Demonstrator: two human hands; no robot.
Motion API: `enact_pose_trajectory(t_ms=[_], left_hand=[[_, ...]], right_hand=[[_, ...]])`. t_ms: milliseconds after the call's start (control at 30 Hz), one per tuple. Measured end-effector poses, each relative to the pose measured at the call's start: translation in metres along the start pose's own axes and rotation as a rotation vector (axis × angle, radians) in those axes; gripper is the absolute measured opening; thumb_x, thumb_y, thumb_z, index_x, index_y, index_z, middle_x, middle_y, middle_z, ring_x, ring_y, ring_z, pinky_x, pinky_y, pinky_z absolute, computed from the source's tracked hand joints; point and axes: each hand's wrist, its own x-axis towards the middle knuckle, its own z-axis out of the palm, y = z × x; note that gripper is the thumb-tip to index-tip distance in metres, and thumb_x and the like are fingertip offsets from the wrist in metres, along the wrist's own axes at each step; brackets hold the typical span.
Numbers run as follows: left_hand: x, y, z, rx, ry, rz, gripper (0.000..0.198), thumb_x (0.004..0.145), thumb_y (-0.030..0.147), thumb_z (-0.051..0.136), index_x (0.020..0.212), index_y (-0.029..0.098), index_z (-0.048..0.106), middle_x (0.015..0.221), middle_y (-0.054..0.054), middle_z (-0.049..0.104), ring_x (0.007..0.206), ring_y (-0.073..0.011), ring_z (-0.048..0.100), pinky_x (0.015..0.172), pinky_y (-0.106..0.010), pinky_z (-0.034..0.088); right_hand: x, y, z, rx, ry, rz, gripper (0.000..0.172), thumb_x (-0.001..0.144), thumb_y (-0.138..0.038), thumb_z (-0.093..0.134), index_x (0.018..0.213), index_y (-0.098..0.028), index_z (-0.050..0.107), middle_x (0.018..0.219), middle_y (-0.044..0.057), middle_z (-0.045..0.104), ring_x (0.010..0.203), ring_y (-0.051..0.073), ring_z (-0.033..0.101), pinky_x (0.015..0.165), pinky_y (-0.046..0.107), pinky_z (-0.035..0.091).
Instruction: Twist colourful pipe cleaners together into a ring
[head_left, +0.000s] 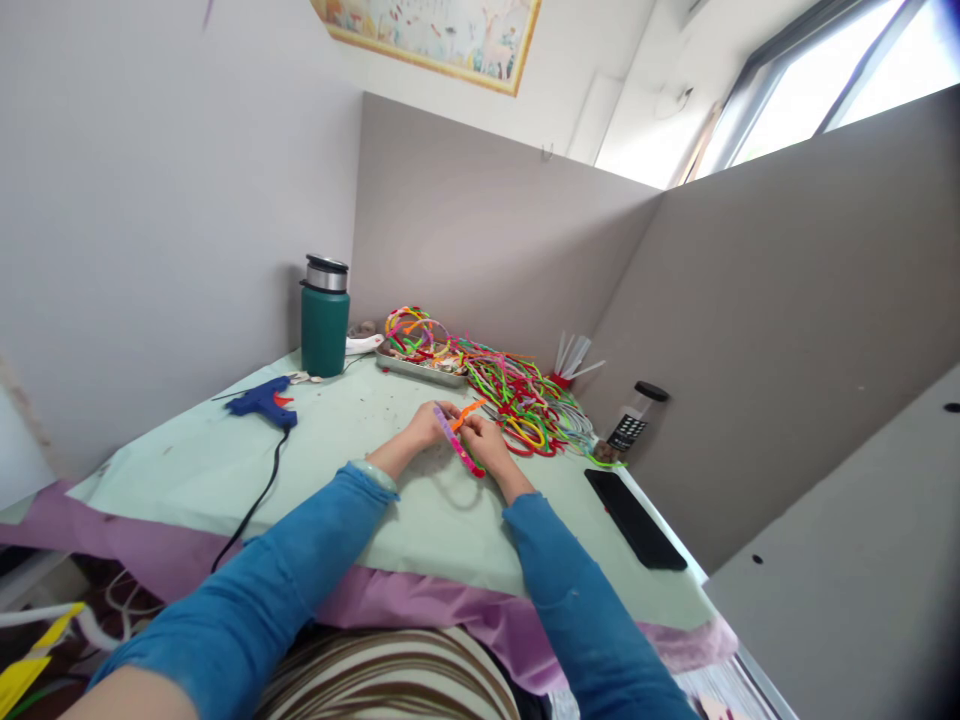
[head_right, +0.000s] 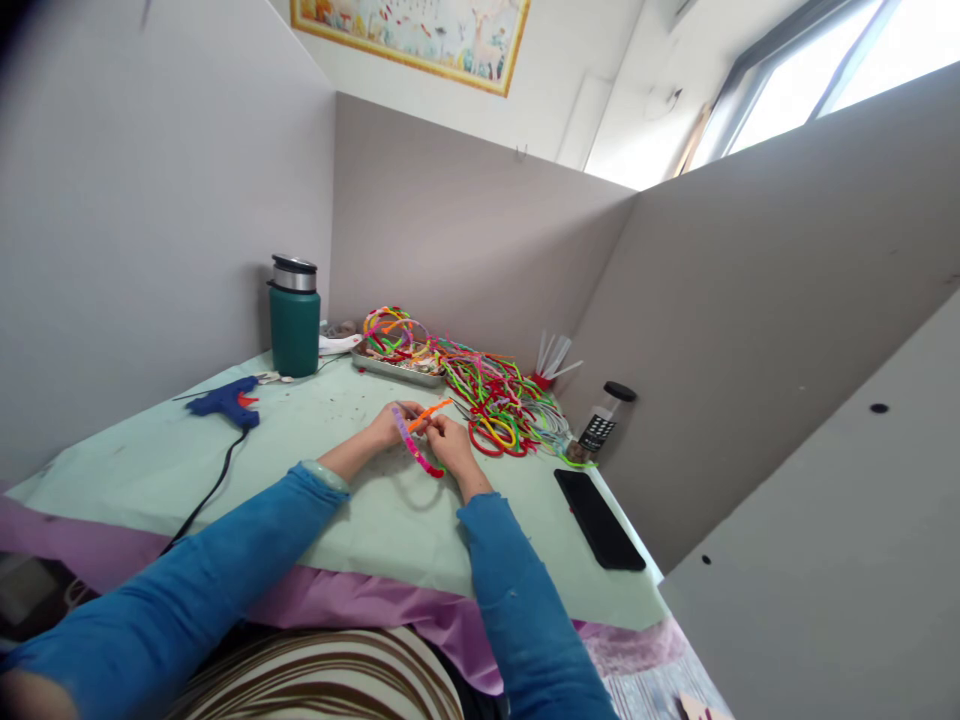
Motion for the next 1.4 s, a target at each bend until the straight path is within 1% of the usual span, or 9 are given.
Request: enact_pose_trajectory(t_ms=[167, 333, 500, 667, 767, 1000, 1167, 1300, 1400], left_hand=[[0.000, -0.001, 0.000, 0.192, 0.031, 0.077, 0.022, 0.054, 0.020, 0.064, 0.072, 0.008, 0.068, 0.065, -0.006, 0.066, 0.061, -0.0166, 0.057, 0.055, -0.024, 0.044], [0.004, -0.007, -0.002, 0.287, 0.023, 0.098, 0.025, 0.055, 0.019, 0.062, 0.076, 0.008, 0.069, 0.072, -0.008, 0.068, 0.068, -0.0190, 0.060, 0.061, -0.026, 0.046], [0.008, -0.014, -0.002, 0.314, 0.023, 0.124, 0.026, 0.061, 0.023, 0.061, 0.080, 0.007, 0.070, 0.075, -0.010, 0.069, 0.069, -0.0201, 0.062, 0.063, -0.027, 0.046], [0.005, -0.010, -0.002, 0.340, 0.045, 0.111, 0.026, 0.063, 0.023, 0.060, 0.081, 0.007, 0.071, 0.076, -0.010, 0.069, 0.071, -0.0194, 0.063, 0.062, -0.025, 0.046], [0.004, -0.008, -0.002, 0.379, 0.032, 0.109, 0.024, 0.064, 0.022, 0.060, 0.080, 0.008, 0.071, 0.078, -0.011, 0.069, 0.071, -0.0188, 0.062, 0.061, -0.024, 0.046], [0.004, -0.011, -0.004, 0.461, 0.007, 0.090, 0.023, 0.068, 0.027, 0.057, 0.075, 0.010, 0.072, 0.072, -0.008, 0.068, 0.066, -0.0173, 0.061, 0.056, -0.023, 0.043], [0.002, -0.006, -0.004, 0.478, 0.047, 0.071, 0.021, 0.066, 0.027, 0.059, 0.074, 0.011, 0.071, 0.074, -0.008, 0.068, 0.068, -0.0164, 0.061, 0.059, -0.022, 0.043], [0.004, -0.010, -0.004, 0.437, 0.059, 0.054, 0.023, 0.065, 0.029, 0.060, 0.073, 0.009, 0.071, 0.068, -0.008, 0.067, 0.063, -0.0163, 0.059, 0.054, -0.022, 0.041], [0.006, -0.013, -0.004, 0.420, 0.048, 0.085, 0.023, 0.065, 0.028, 0.059, 0.070, 0.009, 0.071, 0.067, -0.008, 0.067, 0.063, -0.0167, 0.059, 0.053, -0.022, 0.040]], right_hand=[[0.000, 0.000, 0.000, -0.010, -0.006, -0.001, 0.018, 0.073, -0.022, 0.044, 0.074, -0.018, 0.062, 0.062, -0.002, 0.057, 0.058, 0.012, 0.051, 0.057, 0.023, 0.038], [0.001, 0.002, 0.001, -0.036, 0.013, 0.002, 0.018, 0.074, -0.024, 0.045, 0.074, -0.018, 0.062, 0.063, -0.002, 0.058, 0.059, 0.013, 0.052, 0.058, 0.024, 0.039], [0.001, 0.003, 0.001, -0.063, 0.033, -0.003, 0.017, 0.074, -0.026, 0.045, 0.072, -0.018, 0.060, 0.064, -0.001, 0.059, 0.062, 0.014, 0.053, 0.059, 0.023, 0.038], [0.000, 0.003, 0.001, -0.110, 0.038, -0.015, 0.018, 0.075, -0.028, 0.044, 0.070, -0.018, 0.057, 0.062, -0.002, 0.058, 0.059, 0.013, 0.051, 0.056, 0.023, 0.037], [0.000, 0.005, 0.001, -0.124, 0.044, -0.018, 0.018, 0.074, -0.028, 0.044, 0.069, -0.018, 0.058, 0.062, -0.002, 0.057, 0.059, 0.012, 0.050, 0.056, 0.022, 0.036], [-0.002, 0.002, 0.000, -0.134, 0.042, -0.017, 0.019, 0.075, -0.029, 0.043, 0.071, -0.018, 0.059, 0.062, -0.001, 0.058, 0.059, 0.012, 0.050, 0.056, 0.022, 0.036], [-0.002, 0.001, 0.000, -0.147, 0.042, -0.019, 0.019, 0.075, -0.029, 0.044, 0.071, -0.018, 0.059, 0.063, -0.001, 0.058, 0.059, 0.012, 0.049, 0.056, 0.022, 0.036], [-0.002, 0.002, 0.000, -0.154, 0.051, -0.030, 0.019, 0.074, -0.029, 0.044, 0.070, -0.018, 0.058, 0.061, -0.002, 0.056, 0.058, 0.012, 0.049, 0.055, 0.022, 0.035], [-0.003, 0.001, 0.000, -0.149, 0.052, -0.024, 0.018, 0.074, -0.028, 0.044, 0.069, -0.018, 0.058, 0.060, -0.002, 0.055, 0.058, 0.012, 0.049, 0.055, 0.022, 0.034]])
